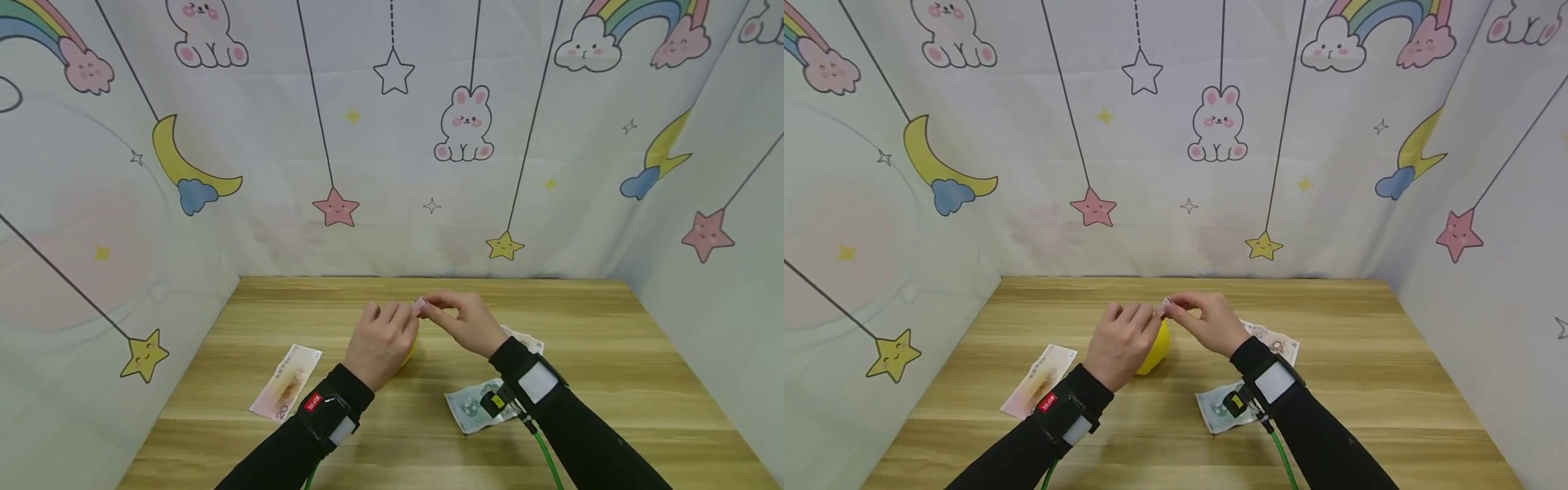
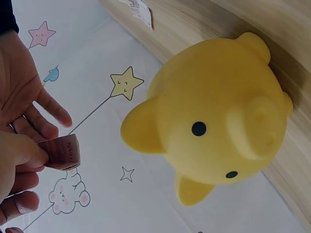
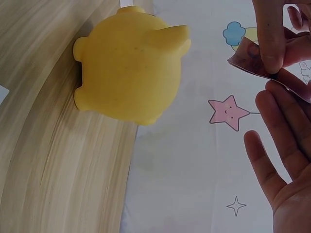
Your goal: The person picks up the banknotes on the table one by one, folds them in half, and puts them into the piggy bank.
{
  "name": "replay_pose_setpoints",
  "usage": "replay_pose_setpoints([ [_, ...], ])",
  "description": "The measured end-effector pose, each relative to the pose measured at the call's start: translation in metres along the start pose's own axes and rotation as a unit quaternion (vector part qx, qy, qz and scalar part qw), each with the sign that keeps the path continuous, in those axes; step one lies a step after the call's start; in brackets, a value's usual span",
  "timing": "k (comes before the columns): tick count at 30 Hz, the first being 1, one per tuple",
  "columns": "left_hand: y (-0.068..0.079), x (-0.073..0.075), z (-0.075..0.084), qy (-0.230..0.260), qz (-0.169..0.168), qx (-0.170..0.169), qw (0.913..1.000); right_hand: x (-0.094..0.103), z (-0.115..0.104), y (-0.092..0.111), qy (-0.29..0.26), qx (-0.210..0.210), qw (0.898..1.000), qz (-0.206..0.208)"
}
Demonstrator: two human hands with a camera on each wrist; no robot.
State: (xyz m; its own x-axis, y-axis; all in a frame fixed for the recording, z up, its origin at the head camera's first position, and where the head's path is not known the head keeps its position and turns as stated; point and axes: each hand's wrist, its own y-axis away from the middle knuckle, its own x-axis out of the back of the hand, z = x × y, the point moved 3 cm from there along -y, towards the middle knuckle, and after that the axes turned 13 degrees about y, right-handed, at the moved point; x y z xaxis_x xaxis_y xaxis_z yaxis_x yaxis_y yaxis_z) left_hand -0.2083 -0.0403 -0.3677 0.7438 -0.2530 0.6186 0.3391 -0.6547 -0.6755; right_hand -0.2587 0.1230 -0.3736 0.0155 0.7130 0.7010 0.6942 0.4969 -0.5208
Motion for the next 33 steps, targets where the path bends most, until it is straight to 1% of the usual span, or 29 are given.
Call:
replay_pose_setpoints([
  [5,0.001,0.002,-0.003,0.023,0.004,0.02,0.9995,0.0,-0.002,-0.002,-0.004,0.012,1.0,0.012],
  [7,0.001,0.003,-0.005,0.038,0.016,0.035,0.9985,0.001,-0.003,-0.002,-0.012,0.015,1.0,0.014],
  [9,0.002,0.003,-0.008,0.058,0.035,0.053,0.9963,0.001,-0.003,-0.002,-0.018,0.015,1.0,0.016],
  [11,0.004,0.003,-0.012,0.097,0.054,0.079,0.9906,0.002,-0.004,-0.003,-0.022,0.011,1.0,0.019],
  [12,0.005,0.002,-0.014,0.126,0.061,0.095,0.9856,0.003,-0.003,-0.003,-0.022,0.009,1.0,0.019],
  [13,0.007,0.002,-0.017,0.158,0.066,0.114,0.9787,0.003,-0.004,-0.003,-0.022,0.006,1.0,0.02],
  [14,0.008,0.001,-0.02,0.193,0.069,0.133,0.9696,0.003,-0.004,-0.003,-0.021,0.003,1.0,0.021],
  [15,0.01,-0.001,-0.023,0.232,0.071,0.155,0.9577,0.004,-0.004,-0.003,-0.021,0.0,1.0,0.021],
  [16,0.012,-0.002,-0.026,0.272,0.072,0.178,0.9429,0.004,-0.004,-0.003,-0.023,-0.003,1.0,0.019],
  [18,0.016,-0.006,-0.031,0.353,0.07,0.222,0.9063,0.006,-0.005,-0.003,-0.027,-0.006,0.999,0.016],
  [20,0.019,-0.01,-0.036,0.423,0.061,0.264,0.8647,0.007,-0.007,-0.003,-0.032,-0.01,0.999,0.014],
  [22,0.021,-0.014,-0.039,0.481,0.044,0.298,0.8235,0.007,-0.008,-0.003,-0.035,-0.014,0.999,0.012],
  [23,0.022,-0.016,-0.041,0.504,0.033,0.311,0.8052,0.007,-0.009,-0.003,-0.036,-0.017,0.999,0.012],
  [25,0.024,-0.018,-0.042,0.537,0.011,0.33,0.7761,0.008,-0.012,-0.003,-0.037,-0.023,0.999,0.013],
  [26,0.024,-0.019,-0.042,0.551,0.001,0.335,0.764,0.009,-0.014,-0.004,-0.036,-0.026,0.999,0.014],
  [27,0.025,-0.02,-0.043,0.562,-0.007,0.341,0.7536,0.011,-0.019,-0.004,-0.038,-0.028,0.999,0.013],
  [29,0.026,-0.02,-0.043,0.578,-0.018,0.346,0.7387,0.016,-0.03,-0.005,-0.042,-0.031,0.999,0.013],
  [31,0.026,-0.02,-0.043,0.587,-0.023,0.35,0.7298,0.02,-0.039,-0.005,-0.046,-0.031,0.998,0.012],
  [33,0.026,-0.021,-0.044,0.592,-0.028,0.351,0.7247,0.023,-0.048,-0.006,-0.049,-0.03,0.998,0.01],
])
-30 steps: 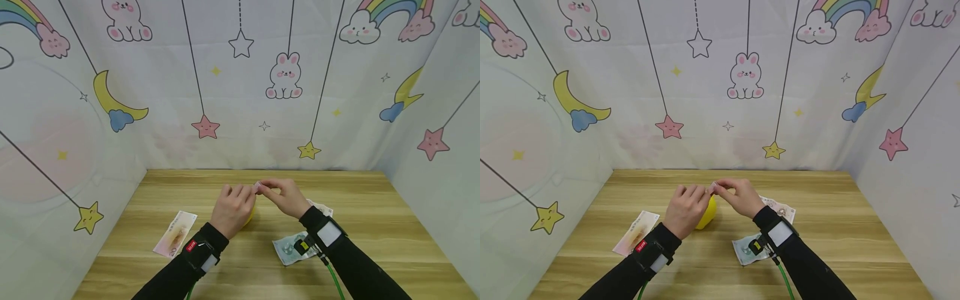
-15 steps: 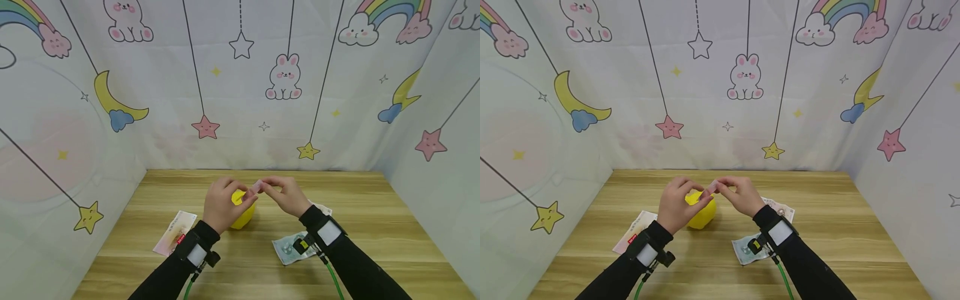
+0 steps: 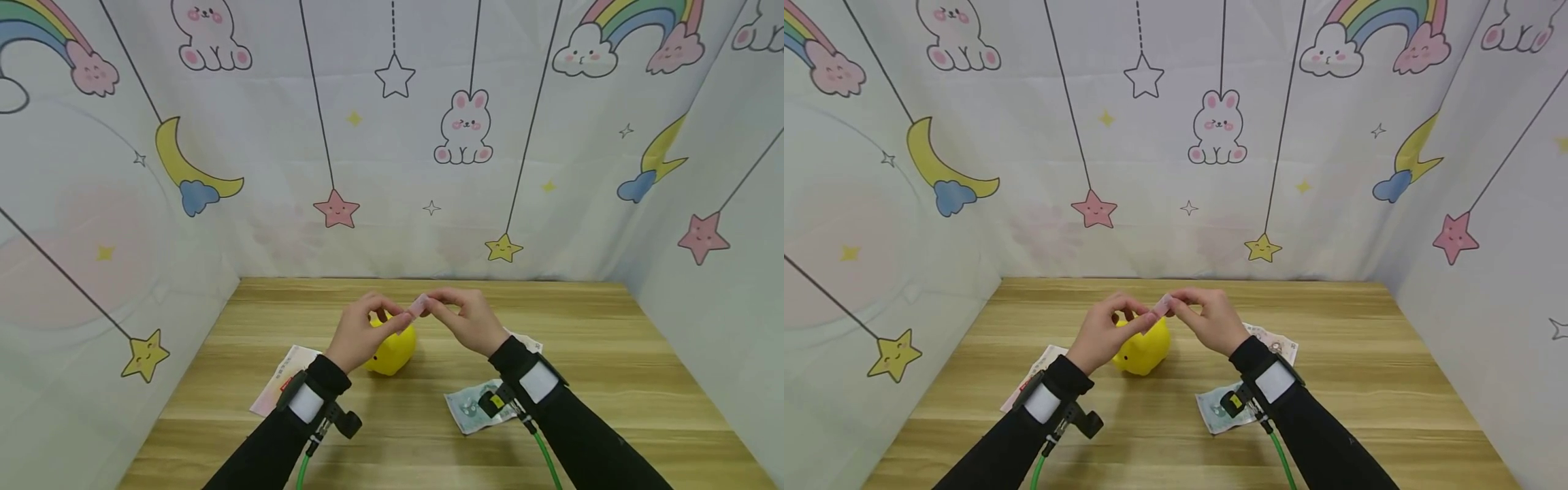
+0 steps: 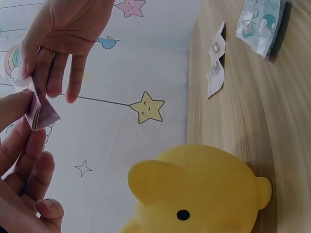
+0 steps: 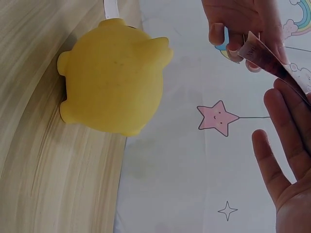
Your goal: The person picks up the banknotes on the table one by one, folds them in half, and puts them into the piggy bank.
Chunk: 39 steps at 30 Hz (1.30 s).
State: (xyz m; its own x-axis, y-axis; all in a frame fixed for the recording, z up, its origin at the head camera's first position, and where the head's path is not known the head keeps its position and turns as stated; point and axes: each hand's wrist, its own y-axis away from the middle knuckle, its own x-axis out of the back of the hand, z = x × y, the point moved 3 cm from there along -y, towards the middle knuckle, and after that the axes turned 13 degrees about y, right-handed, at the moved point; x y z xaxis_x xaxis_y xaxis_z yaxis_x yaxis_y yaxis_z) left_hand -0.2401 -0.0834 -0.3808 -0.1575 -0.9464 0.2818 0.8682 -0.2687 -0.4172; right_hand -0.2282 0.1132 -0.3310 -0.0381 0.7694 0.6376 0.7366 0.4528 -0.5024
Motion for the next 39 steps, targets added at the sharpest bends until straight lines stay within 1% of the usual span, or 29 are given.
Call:
replay_pose_setpoints([
  [5,-0.001,0.0,-0.002,0.012,-0.012,0.005,0.9998,0.0,-0.003,0.0,-0.006,0.012,1.0,0.0],
  [11,-0.002,0.001,-0.001,0.015,-0.017,-0.016,0.9996,-0.003,0.0,-0.002,-0.023,0.032,0.999,-0.001],
  [13,-0.002,0.001,-0.002,0.016,-0.018,-0.018,0.9996,-0.003,0.001,-0.002,-0.024,0.033,0.999,-0.001],
  [19,0.001,0.003,-0.007,0.014,-0.032,-0.008,0.9994,0.0,0.004,-0.001,-0.019,0.01,1.0,0.005],
  [23,0.002,0.003,-0.009,0.001,-0.032,-0.026,0.9991,0.001,0.005,-0.001,-0.016,0.001,1.0,0.006],
  [26,0.001,0.003,-0.009,0.001,-0.032,-0.041,0.9986,0.001,0.005,-0.002,-0.03,-0.008,1.0,-0.001],
  [28,0.001,0.004,-0.008,0.006,-0.034,-0.045,0.9984,0.001,0.005,-0.002,-0.044,-0.015,0.999,-0.006],
  [34,0.001,0.006,-0.01,0.021,-0.048,-0.033,0.9981,0.0,0.006,-0.002,-0.083,-0.021,0.996,-0.02],
  [39,0.002,0.008,-0.015,0.04,-0.062,-0.015,0.9971,0.002,0.006,-0.003,-0.085,-0.021,0.996,-0.019],
])
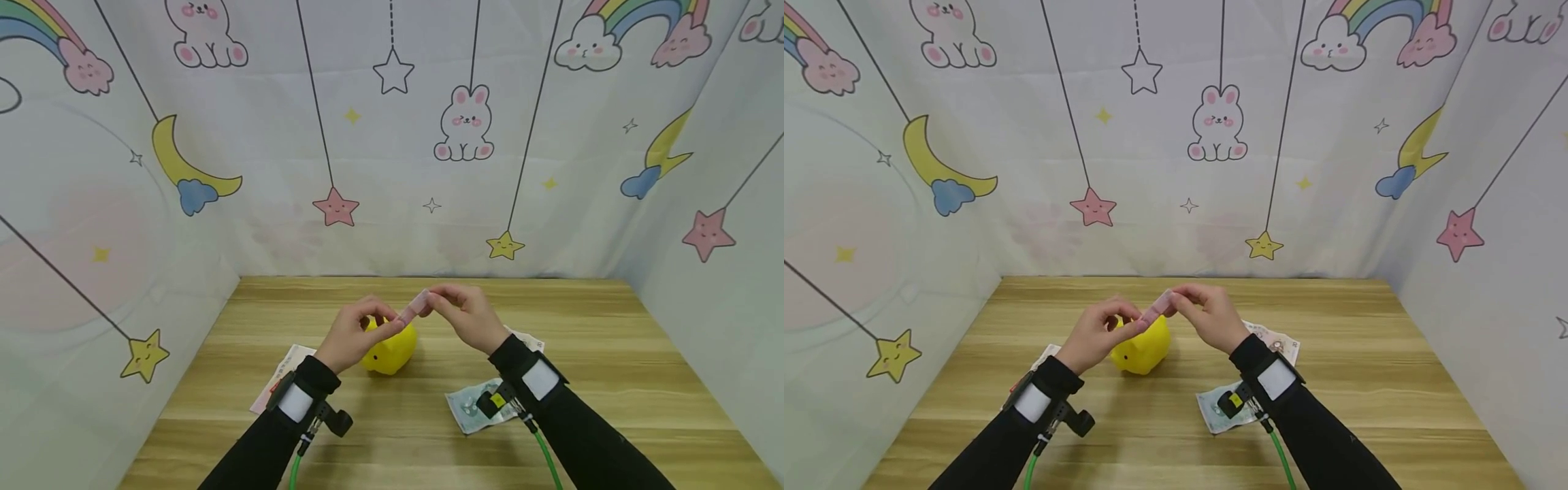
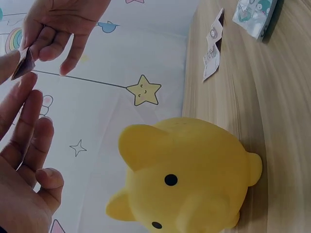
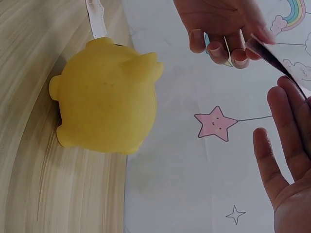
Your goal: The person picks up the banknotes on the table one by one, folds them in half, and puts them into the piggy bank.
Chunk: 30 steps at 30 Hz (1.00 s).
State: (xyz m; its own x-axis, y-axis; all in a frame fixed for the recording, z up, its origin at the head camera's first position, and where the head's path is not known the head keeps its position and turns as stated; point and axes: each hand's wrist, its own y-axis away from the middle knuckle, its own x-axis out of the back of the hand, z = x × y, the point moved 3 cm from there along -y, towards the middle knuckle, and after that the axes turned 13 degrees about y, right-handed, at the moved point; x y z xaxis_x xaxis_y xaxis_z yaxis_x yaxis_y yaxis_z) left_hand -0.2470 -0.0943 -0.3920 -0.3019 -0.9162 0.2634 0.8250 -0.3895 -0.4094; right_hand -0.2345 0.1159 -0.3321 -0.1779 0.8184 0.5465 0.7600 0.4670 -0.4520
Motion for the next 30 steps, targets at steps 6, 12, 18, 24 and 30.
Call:
replay_pose_setpoints([
  [6,0.002,0.0,0.001,0.009,-0.007,-0.001,0.9999,0.001,0.0,0.0,-0.009,-0.003,1.0,0.0],
  [12,0.001,0.001,-0.001,-0.005,0.0,0.001,1.0,-0.003,-0.002,-0.002,-0.019,0.012,1.0,-0.008],
  [18,0.002,0.002,0.008,-0.05,-0.005,-0.001,0.9987,-0.003,-0.004,-0.001,0.004,0.007,1.0,-0.005],
  [24,0.0,0.0,0.021,-0.066,0.018,-0.008,0.9976,-0.004,-0.007,0.0,0.052,0.02,0.998,0.015],
  [30,-0.003,-0.005,0.025,-0.064,0.045,-0.031,0.9964,-0.007,-0.01,0.0,0.066,0.046,0.996,0.024],
])
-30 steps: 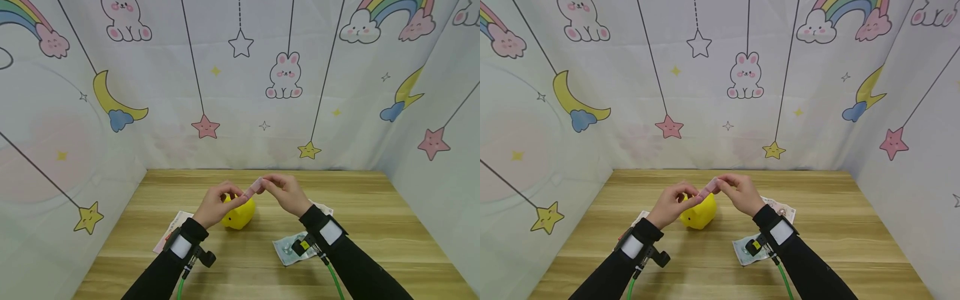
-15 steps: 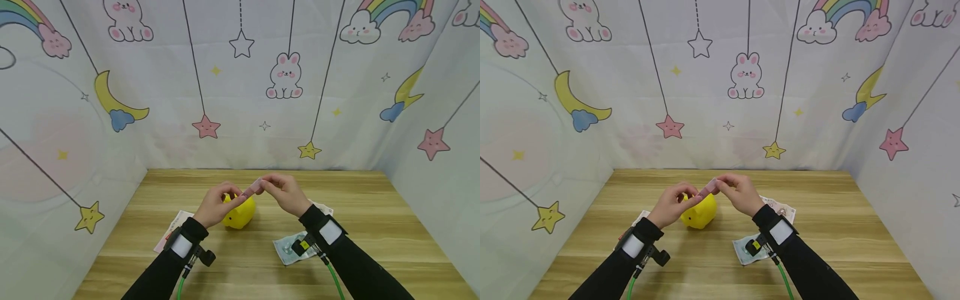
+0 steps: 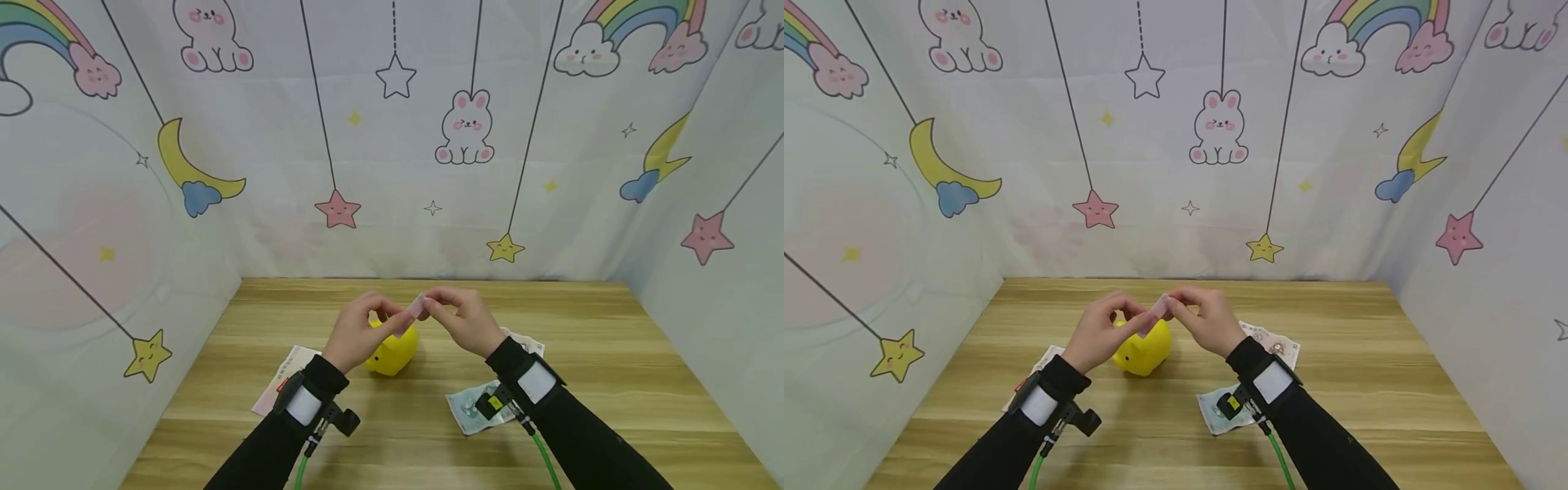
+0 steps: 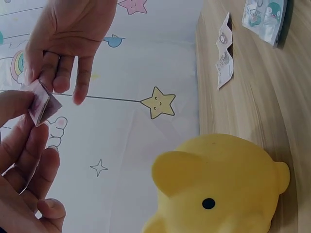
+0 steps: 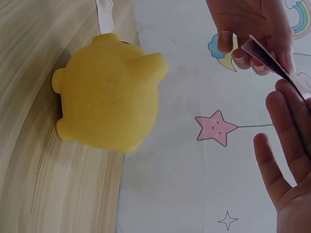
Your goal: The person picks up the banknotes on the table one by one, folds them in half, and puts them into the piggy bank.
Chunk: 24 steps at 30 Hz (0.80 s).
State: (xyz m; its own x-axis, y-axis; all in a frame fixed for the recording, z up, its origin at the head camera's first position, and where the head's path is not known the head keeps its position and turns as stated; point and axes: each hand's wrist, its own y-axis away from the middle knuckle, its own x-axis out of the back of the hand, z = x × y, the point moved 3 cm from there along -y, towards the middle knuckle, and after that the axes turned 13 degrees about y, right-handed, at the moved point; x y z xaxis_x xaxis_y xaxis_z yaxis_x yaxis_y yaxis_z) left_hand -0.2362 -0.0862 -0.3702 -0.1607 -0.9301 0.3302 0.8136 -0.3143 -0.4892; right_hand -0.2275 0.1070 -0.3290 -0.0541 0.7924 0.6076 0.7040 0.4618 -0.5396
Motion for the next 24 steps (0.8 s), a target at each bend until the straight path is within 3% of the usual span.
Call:
replay_pose_setpoints([
  [17,-0.003,-0.003,-0.002,-0.035,0.021,-0.022,0.999,-0.002,0.001,0.0,0.008,0.012,1.0,-0.023],
  [24,-0.004,-0.004,-0.002,-0.035,0.018,-0.027,0.9989,-0.01,0.043,0.002,0.035,0.025,0.999,-0.031],
])
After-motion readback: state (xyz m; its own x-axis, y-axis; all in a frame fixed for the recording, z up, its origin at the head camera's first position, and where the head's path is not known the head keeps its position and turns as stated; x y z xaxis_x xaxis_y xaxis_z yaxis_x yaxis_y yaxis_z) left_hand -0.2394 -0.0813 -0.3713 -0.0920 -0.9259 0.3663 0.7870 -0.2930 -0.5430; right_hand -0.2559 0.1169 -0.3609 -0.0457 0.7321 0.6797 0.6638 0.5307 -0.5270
